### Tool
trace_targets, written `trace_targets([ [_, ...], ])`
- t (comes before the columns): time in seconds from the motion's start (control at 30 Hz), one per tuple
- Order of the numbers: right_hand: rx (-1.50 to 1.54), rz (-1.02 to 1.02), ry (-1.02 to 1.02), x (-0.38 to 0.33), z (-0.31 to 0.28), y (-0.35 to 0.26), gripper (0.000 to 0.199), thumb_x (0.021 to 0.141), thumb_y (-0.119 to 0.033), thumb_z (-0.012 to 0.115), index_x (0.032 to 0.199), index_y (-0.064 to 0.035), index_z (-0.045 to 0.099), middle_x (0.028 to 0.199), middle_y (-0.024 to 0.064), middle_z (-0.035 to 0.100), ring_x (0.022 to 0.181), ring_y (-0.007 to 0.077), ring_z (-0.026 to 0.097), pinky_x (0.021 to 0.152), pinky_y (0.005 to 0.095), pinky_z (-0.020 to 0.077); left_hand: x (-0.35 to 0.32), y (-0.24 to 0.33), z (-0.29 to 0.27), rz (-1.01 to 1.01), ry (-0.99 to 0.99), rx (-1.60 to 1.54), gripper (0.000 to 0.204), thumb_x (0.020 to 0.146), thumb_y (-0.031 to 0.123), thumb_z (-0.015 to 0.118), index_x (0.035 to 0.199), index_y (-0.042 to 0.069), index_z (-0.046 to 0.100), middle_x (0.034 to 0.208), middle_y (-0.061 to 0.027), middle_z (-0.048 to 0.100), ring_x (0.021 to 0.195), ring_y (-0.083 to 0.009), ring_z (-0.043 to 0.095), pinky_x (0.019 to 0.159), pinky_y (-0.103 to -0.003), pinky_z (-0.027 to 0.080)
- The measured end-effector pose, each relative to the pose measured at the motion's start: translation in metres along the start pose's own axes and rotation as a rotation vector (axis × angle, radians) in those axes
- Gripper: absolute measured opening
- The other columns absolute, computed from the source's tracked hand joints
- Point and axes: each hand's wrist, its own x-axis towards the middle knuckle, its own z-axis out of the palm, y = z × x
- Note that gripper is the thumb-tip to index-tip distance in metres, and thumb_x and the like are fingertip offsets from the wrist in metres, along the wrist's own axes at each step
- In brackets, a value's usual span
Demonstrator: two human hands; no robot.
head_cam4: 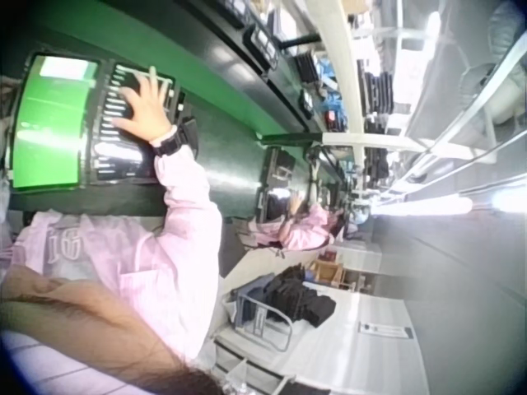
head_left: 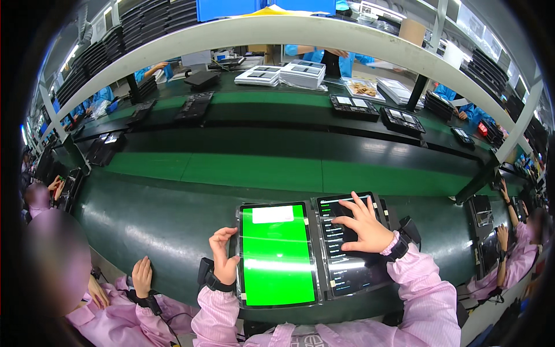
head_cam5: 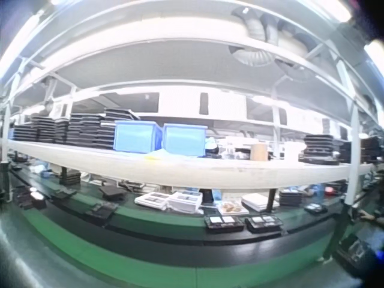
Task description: Checking the functionality and screen response of multiple tablet devices on an assembly line.
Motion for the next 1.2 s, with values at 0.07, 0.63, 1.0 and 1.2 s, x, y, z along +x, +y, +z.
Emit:
trace_targets([
  [0.07,0.001,0.01,0.008,0.0,0.0,0.001,0.07,0.079,-0.065,0.068,0.131,-0.0199,0.057,0.154,0.0223,0.029,0.148,0.0491,0.006,0.111,0.0729,-0.0017,0.0,-0.001,0.0,0.006,-0.007,-0.016,0.056,0.067,0.001,0.052,0.12,0.003,0.035,0.129,-0.0217,0.044,0.125,-0.0316,0.045,0.112,-0.044,0.029],
  [0.63,-0.01,-0.02,-0.124,-0.024,-0.007,-0.029,0.113,0.065,-0.07,0.076,0.152,-0.0135,0.032,0.159,0.024,0.02,0.148,0.0512,0.005,0.11,0.0747,0.0032,0.0,-0.001,0.002,-0.01,-0.007,-0.033,0.059,0.061,-0.002,0.047,0.119,0.003,0.035,0.129,-0.022,0.044,0.126,-0.0326,0.045,0.114,-0.045,0.028],
  [1.0,-0.018,-0.041,-0.162,-0.031,0.006,-0.046,0.111,0.068,-0.062,0.078,0.154,-0.0138,0.027,0.161,0.0235,0.016,0.148,0.0504,0.006,0.11,0.0739,0.0044,-0.001,-0.001,0.001,-0.037,-0.007,-0.008,0.061,0.06,-0.004,0.046,0.119,0.003,0.035,0.13,-0.0219,0.043,0.127,-0.0319,0.044,0.115,-0.044,0.026],
  [1.2,-0.035,0.098,-0.056,-0.027,-0.001,-0.018,0.098,0.076,-0.068,0.069,0.149,-0.0123,0.035,0.16,0.0236,0.017,0.148,0.0509,0.003,0.111,0.0729,0.0019,0.0,0.0,0.002,-0.052,0.0,-0.01,0.062,0.058,-0.005,0.044,0.119,0.003,0.034,0.13,-0.0221,0.043,0.126,-0.0324,0.045,0.115,-0.045,0.026],
])
